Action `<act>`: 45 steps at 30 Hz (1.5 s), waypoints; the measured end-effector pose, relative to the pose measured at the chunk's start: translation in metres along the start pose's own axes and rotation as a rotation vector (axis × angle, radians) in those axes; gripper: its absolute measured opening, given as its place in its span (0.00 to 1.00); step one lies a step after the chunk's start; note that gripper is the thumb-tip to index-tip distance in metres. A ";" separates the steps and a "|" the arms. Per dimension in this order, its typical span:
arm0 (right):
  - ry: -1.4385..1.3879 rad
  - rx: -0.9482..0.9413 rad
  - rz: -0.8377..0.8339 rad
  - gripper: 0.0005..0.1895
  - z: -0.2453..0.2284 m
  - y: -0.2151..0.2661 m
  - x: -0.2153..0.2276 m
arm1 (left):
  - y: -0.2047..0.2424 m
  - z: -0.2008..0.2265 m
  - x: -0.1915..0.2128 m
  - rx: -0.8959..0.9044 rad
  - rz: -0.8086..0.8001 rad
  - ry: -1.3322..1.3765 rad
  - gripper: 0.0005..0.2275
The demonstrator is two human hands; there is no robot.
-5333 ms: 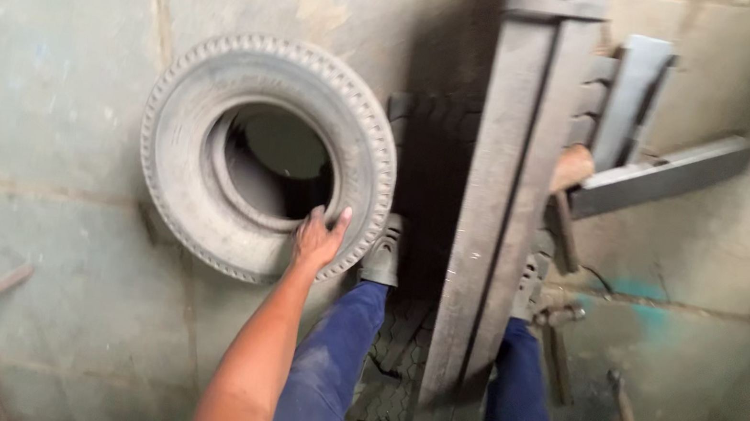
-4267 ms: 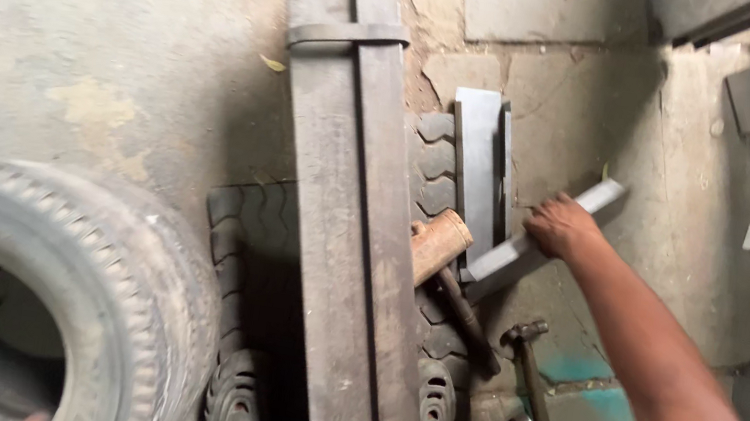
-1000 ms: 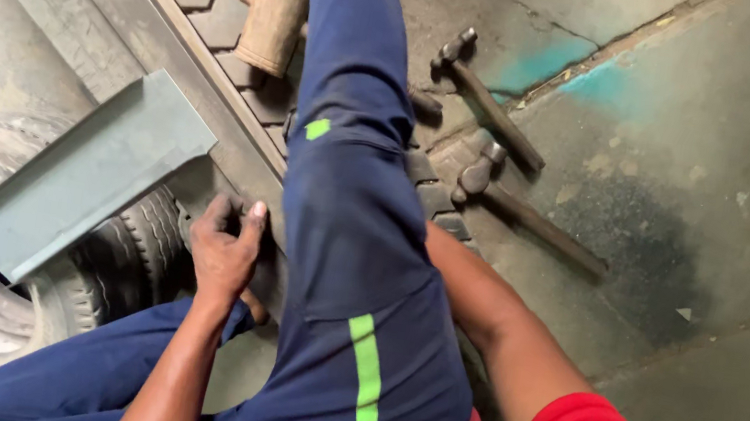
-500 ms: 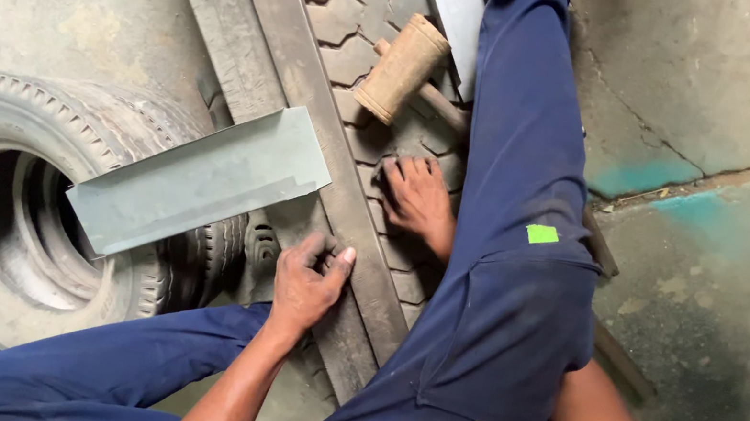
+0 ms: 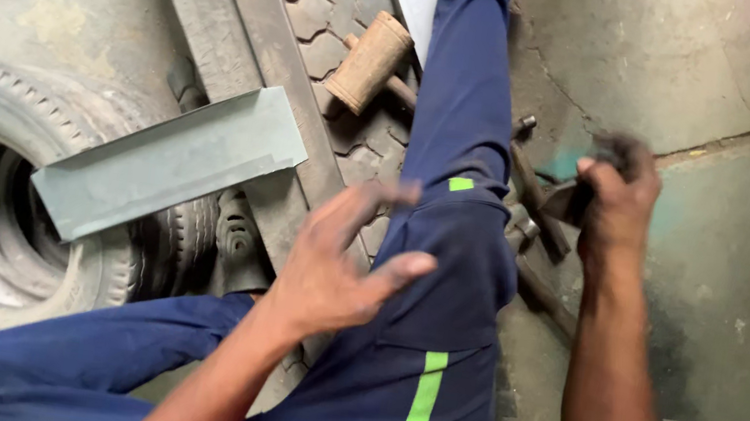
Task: The person sits on the floor and uses a hammer to bend a rectangular metal sheet placed over a tire. They repeatedly strike the metal to shape it, occasionally lifting it to check the bend before continuing to hammer.
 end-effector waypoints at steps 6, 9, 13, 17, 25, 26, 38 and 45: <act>-0.158 0.344 -0.562 0.20 -0.094 0.036 -0.051 | -0.039 0.001 0.033 0.259 -0.188 0.626 0.28; 0.146 0.346 -0.211 0.14 0.019 -0.019 -0.016 | -0.022 -0.049 0.070 0.326 0.081 0.597 0.19; 0.908 0.102 -0.024 0.24 0.203 0.012 0.104 | 0.013 -0.115 0.093 0.493 0.383 0.897 0.17; 1.324 -0.233 -0.153 0.39 0.276 0.086 0.166 | 0.041 -0.165 0.095 0.596 0.576 1.133 0.18; 1.413 -0.212 -0.331 0.40 0.265 0.087 0.153 | 0.028 -0.206 0.084 0.543 0.453 0.795 0.16; 1.415 -0.225 -0.341 0.42 0.262 0.084 0.151 | 0.024 -0.205 0.083 0.468 0.471 0.806 0.15; 0.375 -0.527 0.029 0.22 0.214 0.131 0.218 | 0.015 -0.199 0.090 0.494 0.569 0.959 0.18; -0.218 -0.381 -0.444 0.18 0.062 0.121 0.196 | 0.017 -0.169 0.107 0.449 0.591 1.347 0.17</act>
Point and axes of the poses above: each hand's wrist, its own y-axis away from the middle knuckle, its own x-axis out of the back of the hand, z = x × y, the point moved 3 cm from there along -y, towards the middle knuckle, and after that the axes turned 4 degrees about -y, right-handed, at the moved point
